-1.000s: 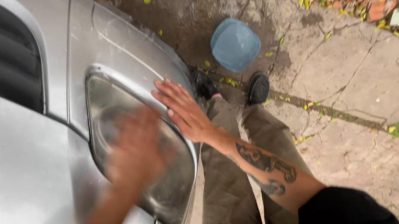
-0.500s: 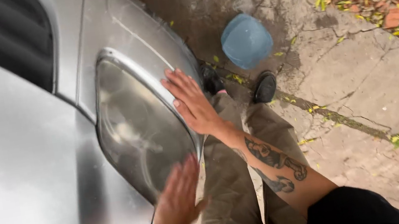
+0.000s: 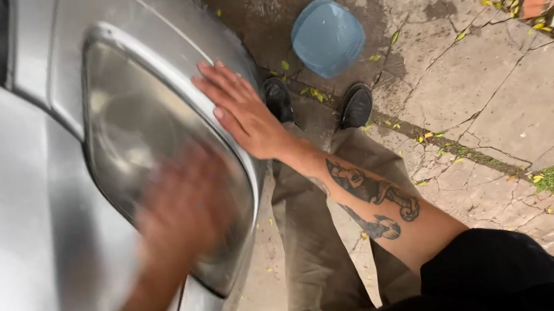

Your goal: The person scrubs the front headlight of a silver car using a dark sponge and water from a nearby blue bucket. They repeatedly dip the sponge into the bucket and wipe the headlight surface, then move to the side of the vehicle to continue scrubbing the body panel.

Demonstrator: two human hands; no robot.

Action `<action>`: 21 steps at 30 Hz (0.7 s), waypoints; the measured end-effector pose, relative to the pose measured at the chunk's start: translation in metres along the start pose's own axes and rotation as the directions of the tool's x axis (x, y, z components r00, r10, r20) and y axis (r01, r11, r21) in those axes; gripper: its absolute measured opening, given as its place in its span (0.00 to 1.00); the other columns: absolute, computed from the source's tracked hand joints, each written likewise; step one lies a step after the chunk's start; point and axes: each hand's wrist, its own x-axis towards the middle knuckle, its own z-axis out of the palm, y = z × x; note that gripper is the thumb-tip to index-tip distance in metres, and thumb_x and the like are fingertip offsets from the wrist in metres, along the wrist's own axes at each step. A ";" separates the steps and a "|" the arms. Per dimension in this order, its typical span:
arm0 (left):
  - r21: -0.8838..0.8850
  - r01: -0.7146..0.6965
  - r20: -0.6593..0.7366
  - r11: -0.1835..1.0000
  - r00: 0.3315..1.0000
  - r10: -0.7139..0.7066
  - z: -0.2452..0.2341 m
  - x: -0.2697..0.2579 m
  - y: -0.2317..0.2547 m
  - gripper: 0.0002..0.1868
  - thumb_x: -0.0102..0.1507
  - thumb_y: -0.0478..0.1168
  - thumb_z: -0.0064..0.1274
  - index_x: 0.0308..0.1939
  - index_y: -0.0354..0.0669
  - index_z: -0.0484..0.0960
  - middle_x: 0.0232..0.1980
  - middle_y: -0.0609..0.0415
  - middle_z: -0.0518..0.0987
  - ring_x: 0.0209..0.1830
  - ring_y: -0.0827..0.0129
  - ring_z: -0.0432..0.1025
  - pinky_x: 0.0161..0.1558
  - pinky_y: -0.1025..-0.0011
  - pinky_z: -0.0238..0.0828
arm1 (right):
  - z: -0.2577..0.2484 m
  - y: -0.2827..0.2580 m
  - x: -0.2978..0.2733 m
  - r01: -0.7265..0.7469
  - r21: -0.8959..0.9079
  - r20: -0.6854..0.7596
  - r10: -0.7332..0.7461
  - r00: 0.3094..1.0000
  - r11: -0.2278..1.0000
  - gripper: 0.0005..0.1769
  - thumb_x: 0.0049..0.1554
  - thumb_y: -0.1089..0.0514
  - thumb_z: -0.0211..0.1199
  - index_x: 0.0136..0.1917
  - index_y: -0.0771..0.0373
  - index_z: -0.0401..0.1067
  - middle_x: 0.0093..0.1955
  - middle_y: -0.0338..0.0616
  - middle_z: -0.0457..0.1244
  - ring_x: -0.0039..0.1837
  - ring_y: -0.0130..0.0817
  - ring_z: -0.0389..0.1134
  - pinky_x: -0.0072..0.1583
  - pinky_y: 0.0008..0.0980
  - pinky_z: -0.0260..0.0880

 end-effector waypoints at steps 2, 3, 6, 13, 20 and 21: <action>0.040 0.264 -0.026 0.964 0.964 -0.264 -0.038 0.004 -0.006 0.32 0.74 0.67 0.36 0.72 0.57 0.80 0.78 0.61 0.75 0.82 0.67 0.62 0.80 0.59 0.52 | 0.005 -0.010 -0.007 -0.019 0.062 0.017 0.018 1.000 0.998 0.29 0.77 0.44 0.35 0.89 0.45 0.46 0.93 0.37 0.38 0.94 0.48 0.33 0.90 0.67 0.32; 0.155 0.159 -0.031 0.975 0.987 -0.156 -0.026 -0.002 0.017 0.37 0.69 0.65 0.40 0.75 0.49 0.73 0.77 0.52 0.72 0.81 0.60 0.62 0.79 0.55 0.54 | 0.004 -0.002 -0.004 0.034 0.021 -0.004 -0.034 0.999 0.999 0.29 0.78 0.45 0.37 0.89 0.47 0.47 0.93 0.37 0.38 0.94 0.48 0.34 0.92 0.63 0.36; 0.231 -0.247 0.065 0.941 0.969 0.238 0.016 -0.036 0.072 0.41 0.68 0.59 0.37 0.75 0.30 0.69 0.77 0.34 0.68 0.80 0.42 0.58 0.78 0.43 0.48 | -0.001 0.011 -0.004 0.086 -0.054 -0.046 -0.089 0.995 0.995 0.28 0.79 0.46 0.38 0.89 0.47 0.47 0.93 0.37 0.37 0.95 0.48 0.35 0.92 0.61 0.38; 0.228 0.131 0.019 0.965 0.990 -0.139 -0.003 0.020 0.013 0.44 0.71 0.73 0.27 0.80 0.49 0.68 0.84 0.51 0.66 0.88 0.59 0.51 0.84 0.46 0.32 | 0.000 0.000 -0.002 0.046 -0.032 -0.050 -0.048 0.998 0.998 0.27 0.80 0.49 0.41 0.90 0.45 0.47 0.93 0.32 0.38 0.96 0.41 0.34 0.94 0.57 0.37; 0.070 -0.383 -0.016 0.921 0.923 0.385 0.014 -0.007 0.035 0.24 0.61 0.49 0.47 0.52 0.38 0.86 0.66 0.34 0.78 0.67 0.44 0.71 0.73 0.34 0.57 | 0.020 -0.006 -0.009 -0.036 -0.020 -0.066 0.035 0.997 0.999 0.30 0.78 0.37 0.29 0.89 0.42 0.46 0.93 0.33 0.37 0.94 0.45 0.34 0.90 0.66 0.35; 0.045 -0.164 0.019 0.985 0.986 0.163 0.008 0.009 0.019 0.29 0.66 0.54 0.39 0.63 0.43 0.80 0.74 0.44 0.74 0.77 0.51 0.63 0.78 0.37 0.45 | 0.017 -0.006 -0.008 -0.029 -0.013 -0.059 0.028 0.998 0.999 0.29 0.78 0.41 0.33 0.89 0.43 0.47 0.93 0.32 0.37 0.95 0.43 0.34 0.90 0.65 0.36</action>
